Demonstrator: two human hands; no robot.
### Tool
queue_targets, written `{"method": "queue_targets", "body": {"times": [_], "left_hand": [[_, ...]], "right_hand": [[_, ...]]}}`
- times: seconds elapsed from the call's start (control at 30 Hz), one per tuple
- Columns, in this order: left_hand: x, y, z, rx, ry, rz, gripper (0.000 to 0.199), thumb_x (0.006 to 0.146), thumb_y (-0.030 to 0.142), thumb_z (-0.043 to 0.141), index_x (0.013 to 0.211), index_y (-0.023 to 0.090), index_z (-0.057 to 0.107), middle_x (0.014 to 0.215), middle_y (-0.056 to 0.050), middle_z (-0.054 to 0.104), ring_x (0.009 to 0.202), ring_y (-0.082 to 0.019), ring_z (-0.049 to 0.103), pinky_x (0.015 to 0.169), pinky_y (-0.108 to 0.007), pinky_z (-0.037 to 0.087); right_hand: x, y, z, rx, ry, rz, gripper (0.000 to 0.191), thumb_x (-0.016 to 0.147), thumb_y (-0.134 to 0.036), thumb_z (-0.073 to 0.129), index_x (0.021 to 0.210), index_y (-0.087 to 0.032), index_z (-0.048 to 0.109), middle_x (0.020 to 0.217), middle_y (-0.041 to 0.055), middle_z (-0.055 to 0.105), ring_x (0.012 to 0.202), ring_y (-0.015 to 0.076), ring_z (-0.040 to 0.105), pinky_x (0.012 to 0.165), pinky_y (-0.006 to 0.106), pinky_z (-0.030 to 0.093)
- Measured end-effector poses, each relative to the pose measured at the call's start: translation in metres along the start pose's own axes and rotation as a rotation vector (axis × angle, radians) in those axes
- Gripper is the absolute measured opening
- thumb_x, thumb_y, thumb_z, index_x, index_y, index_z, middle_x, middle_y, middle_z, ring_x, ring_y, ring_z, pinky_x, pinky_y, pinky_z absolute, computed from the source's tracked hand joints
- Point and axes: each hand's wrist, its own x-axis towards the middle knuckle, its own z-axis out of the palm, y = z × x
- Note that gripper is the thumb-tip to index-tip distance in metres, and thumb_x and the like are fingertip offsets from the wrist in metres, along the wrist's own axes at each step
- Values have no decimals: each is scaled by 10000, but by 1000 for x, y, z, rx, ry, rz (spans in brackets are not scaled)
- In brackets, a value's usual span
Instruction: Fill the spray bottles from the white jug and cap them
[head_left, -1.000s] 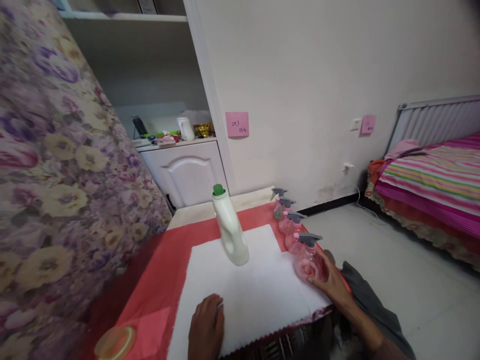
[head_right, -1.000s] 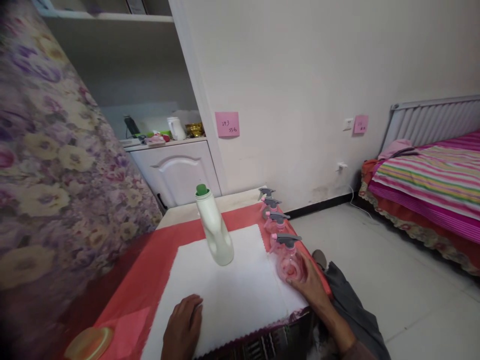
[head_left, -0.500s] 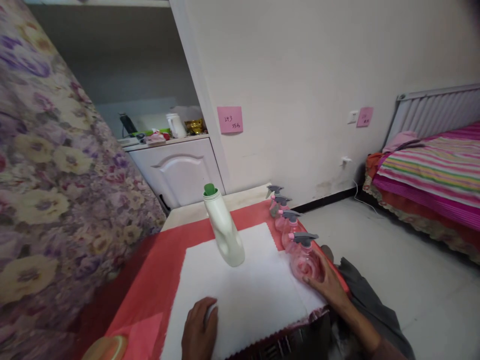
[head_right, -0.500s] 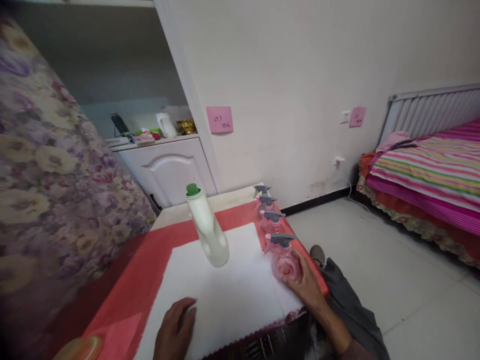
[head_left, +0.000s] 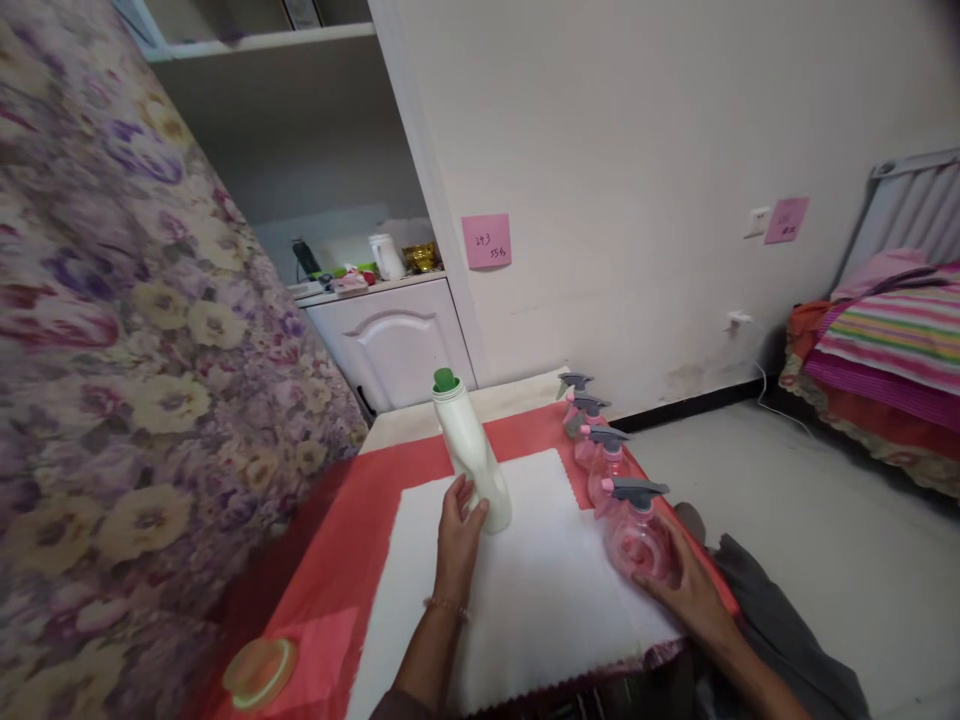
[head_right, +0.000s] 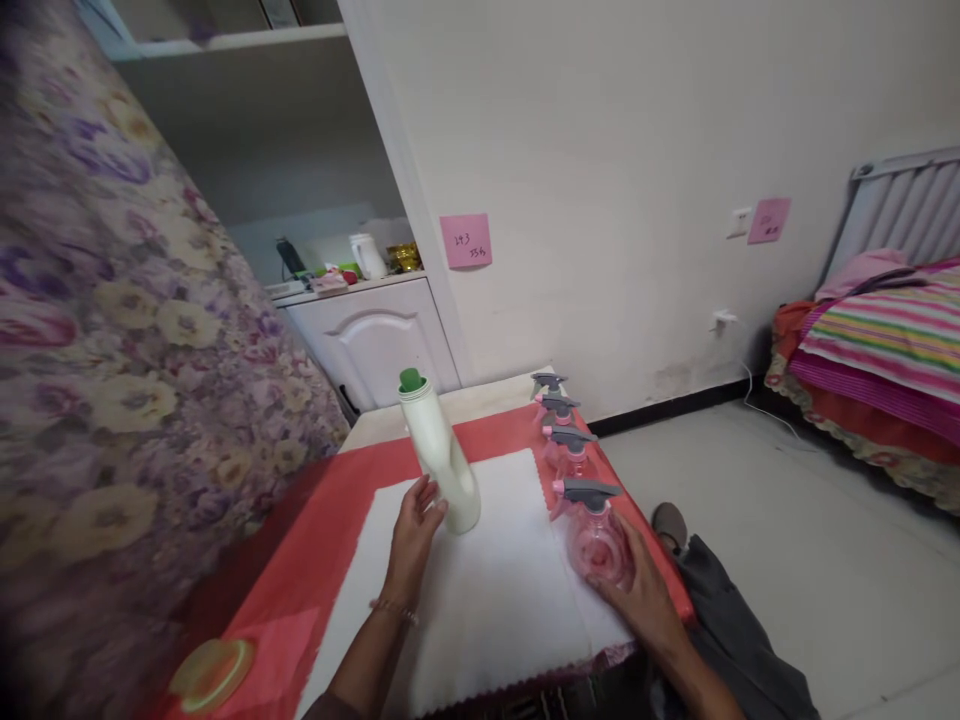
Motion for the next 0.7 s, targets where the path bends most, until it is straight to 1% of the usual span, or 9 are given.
{"method": "queue_targets", "body": {"times": [0.07, 0.13, 0.23, 0.3, 0.37, 0.43, 0.53, 0.7], "left_hand": [[12, 1, 12, -30, -23, 22, 554, 790, 361, 613, 1280, 152, 462, 1318, -173, 565, 1213, -269, 554, 994, -401, 457], [19, 0, 22, -48, -31, 37, 482, 785, 350, 608, 1216, 158, 509, 1211, -136, 635, 1109, -250, 611, 943, -369, 479], [27, -3, 32, -52, 3, 44, 411, 790, 368, 602, 1144, 166, 548, 1053, -80, 683, 983, -227, 634, 861, -329, 492], [31, -4, 34, -54, 30, 46, 418, 790, 386, 604, 1140, 164, 546, 1007, -61, 681, 933, -216, 629, 811, -308, 489], [36, -3, 31, -59, 42, 50, 435, 781, 389, 617, 1147, 167, 541, 989, -46, 671, 890, -202, 620, 772, -289, 479], [40, -1, 24, -62, 33, 53, 435, 758, 381, 647, 1126, 170, 552, 951, -30, 662, 840, -188, 608, 738, -275, 468], [42, 3, 9, -66, -10, 47, 400, 731, 374, 683, 1062, 174, 581, 900, -12, 652, 801, -175, 592, 717, -263, 455], [26, 10, -11, -60, -47, 33, 386, 705, 399, 713, 997, 177, 597, 918, -17, 652, 828, -188, 591, 743, -267, 455]], "right_hand": [[0, 0, 0, -1, 7, -17, 814, 715, -479, 689, 1407, -224, 345, 1454, 127, 432, 1370, 339, 373, 1124, 504, 321], [0, 0, 0, -11, 13, -27, 802, 717, -482, 686, 1405, -227, 360, 1446, 123, 449, 1366, 340, 381, 1116, 495, 339], [0, -1, -1, -36, 28, -24, 803, 722, -484, 679, 1416, -233, 363, 1443, 114, 465, 1364, 338, 388, 1112, 485, 350], [-1, -1, -1, -53, 21, -26, 810, 734, -486, 665, 1428, -217, 346, 1454, 116, 455, 1371, 331, 379, 1117, 475, 346], [-1, -2, -1, -70, 3, -30, 802, 751, -495, 643, 1423, -177, 344, 1468, 138, 434, 1379, 329, 366, 1118, 467, 348], [0, -2, -2, -79, -7, -30, 778, 765, -502, 625, 1407, -152, 360, 1470, 155, 428, 1376, 331, 370, 1111, 461, 361], [0, -4, -2, -74, -1, -46, 752, 769, -493, 620, 1397, -160, 374, 1463, 146, 442, 1367, 331, 387, 1101, 457, 378], [0, -3, -3, -86, 2, -46, 751, 763, -477, 626, 1398, -171, 368, 1451, 144, 453, 1357, 329, 403, 1101, 459, 379]]}}
